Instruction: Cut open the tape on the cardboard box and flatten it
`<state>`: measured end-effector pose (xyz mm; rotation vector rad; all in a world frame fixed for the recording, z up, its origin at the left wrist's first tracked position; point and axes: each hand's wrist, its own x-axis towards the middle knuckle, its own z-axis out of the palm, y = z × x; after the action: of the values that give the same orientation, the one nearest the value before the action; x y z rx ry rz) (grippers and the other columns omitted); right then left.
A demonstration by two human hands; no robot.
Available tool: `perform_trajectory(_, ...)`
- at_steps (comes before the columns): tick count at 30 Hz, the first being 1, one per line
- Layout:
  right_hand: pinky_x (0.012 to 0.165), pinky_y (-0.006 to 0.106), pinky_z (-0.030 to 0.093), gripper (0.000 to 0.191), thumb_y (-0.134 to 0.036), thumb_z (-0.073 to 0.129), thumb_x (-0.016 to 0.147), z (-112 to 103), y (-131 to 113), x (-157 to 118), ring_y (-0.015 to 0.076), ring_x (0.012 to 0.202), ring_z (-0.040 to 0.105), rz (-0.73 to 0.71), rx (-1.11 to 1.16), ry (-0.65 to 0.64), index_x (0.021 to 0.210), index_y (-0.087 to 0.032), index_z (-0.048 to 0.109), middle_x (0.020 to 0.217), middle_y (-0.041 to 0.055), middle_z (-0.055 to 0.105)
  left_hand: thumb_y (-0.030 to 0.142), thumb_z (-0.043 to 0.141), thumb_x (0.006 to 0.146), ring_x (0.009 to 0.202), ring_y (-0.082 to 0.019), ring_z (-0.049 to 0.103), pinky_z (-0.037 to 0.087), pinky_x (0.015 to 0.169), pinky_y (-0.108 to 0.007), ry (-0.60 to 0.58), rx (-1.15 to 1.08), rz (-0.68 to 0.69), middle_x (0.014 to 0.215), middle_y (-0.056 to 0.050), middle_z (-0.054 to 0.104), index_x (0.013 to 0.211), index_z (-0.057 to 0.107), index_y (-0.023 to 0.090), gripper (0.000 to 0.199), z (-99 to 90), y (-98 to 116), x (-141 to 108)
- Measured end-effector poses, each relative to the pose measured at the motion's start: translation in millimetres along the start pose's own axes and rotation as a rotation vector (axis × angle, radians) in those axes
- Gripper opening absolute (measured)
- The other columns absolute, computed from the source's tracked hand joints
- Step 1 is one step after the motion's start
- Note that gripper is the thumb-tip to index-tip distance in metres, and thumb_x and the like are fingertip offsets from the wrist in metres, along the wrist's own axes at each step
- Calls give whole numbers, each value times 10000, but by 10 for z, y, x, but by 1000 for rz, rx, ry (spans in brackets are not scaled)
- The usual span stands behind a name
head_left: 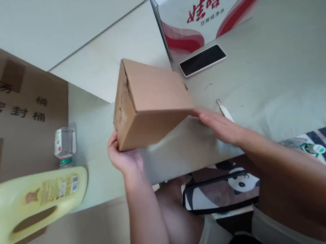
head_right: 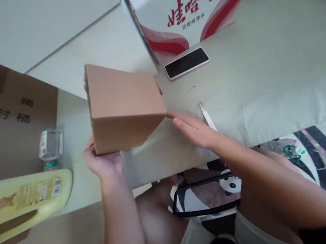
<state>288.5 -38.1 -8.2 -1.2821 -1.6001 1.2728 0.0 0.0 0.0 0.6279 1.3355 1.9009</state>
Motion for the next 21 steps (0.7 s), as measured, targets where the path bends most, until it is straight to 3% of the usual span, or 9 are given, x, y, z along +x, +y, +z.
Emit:
perform_trajectory(4, 1268, 610, 246, 679, -612, 402, 1003, 78, -91, -77, 315, 1559, 308, -247, -96, -79, 1602, -291, 390, 1657, 54, 381, 361, 582, 763, 730, -152, 653, 485, 622, -238, -144, 3, -184, 786, -12, 693, 774, 619, 196, 169, 52, -70, -119)
perform_trajectory(8, 1277, 661, 96, 656, -513, 555, 967, 110, -311, -192, 342, 1608, 98, -532, -221, 31, 1587, -362, 400, 1686, 10, 328, 749, 466, 835, 570, -169, 634, 451, 490, -265, -522, 145, -463, 716, -73, 705, 866, 677, 163, 623, 54, -63, -273)
perform_trajectory(10, 1283, 624, 170, 643, -463, 577, 954, 114, -421, -236, 337, 1598, 182, -665, -194, 94, 1571, -361, 426, 1657, 18, 399, 818, 426, 841, 553, -178, 656, 418, 452, -256, -688, 291, -564, 714, -81, 722, 955, 694, 161, 719, 12, -40, -328)
perform_trajectory(12, 1248, 588, 309, 593, -417, 569, 952, 114, -487, -262, 336, 1518, 386, -705, -167, 177, 1535, -352, 480, 1572, 45, 522, 794, 455, 867, 572, -181, 683, 389, 445, -245, -881, 490, -633, 752, -87, 749, 999, 706, 175, 682, -27, -16, -377)
perform_trajectory(14, 1177, 569, 420, 519, -394, 552, 957, 118, -499, -265, 338, 1396, 535, -656, -177, 300, 1472, -333, 557, 1469, 76, 607, 711, 556, 873, 552, -166, 671, 413, 467, -256, -1149, 661, -714, 825, -91, 771, 965, 731, 190, 557, -40, 2, -419)
perform_trajectory(16, 1140, 561, 457, 433, -392, 536, 967, 129, -469, -249, 343, 1357, 564, -564, -237, 412, 1381, -314, 638, 1442, 97, 612, 597, 637, 861, 520, -149, 626, 449, 490, -280, -1364, 756, -751, 857, -80, 768, 887, 745, 200, 412, -26, 9, -440)
perform_trajectory(18, 1144, 559, 451, 352, -391, 534, 972, 144, -425, -222, 348, 1377, 545, -476, -305, 451, 1267, -300, 704, 1477, 105, 578, 500, 641, 866, 514, -144, 579, 436, 486, -280, -1337, 808, -645, 759, -50, 720, 798, 723, 203, 315, -1, 2, -421)
perform_trajectory(19, 1146, 557, 447, 321, -379, 537, 973, 151, -404, -208, 345, 1386, 538, -439, -323, 435, 1222, -292, 720, 1495, 107, 564, 472, 619, 877, 522, -142, 558, 420, 485, -270, -1203, 818, -528, 685, -32, 669, 743, 689, 203, 309, 9, -6, -396)
perform_trajectory(21, 1131, 551, 460, 288, -353, 553, 969, 163, -374, -183, 337, 1382, 546, -414, -305, 352, 1186, -266, 721, 1518, 122, 547, 456, 579, 895, 615, -150, 581, 444, 539, -257, -765, 738, -191, 682, -18, 609, 740, 625, 210, 295, 14, -25, -324)
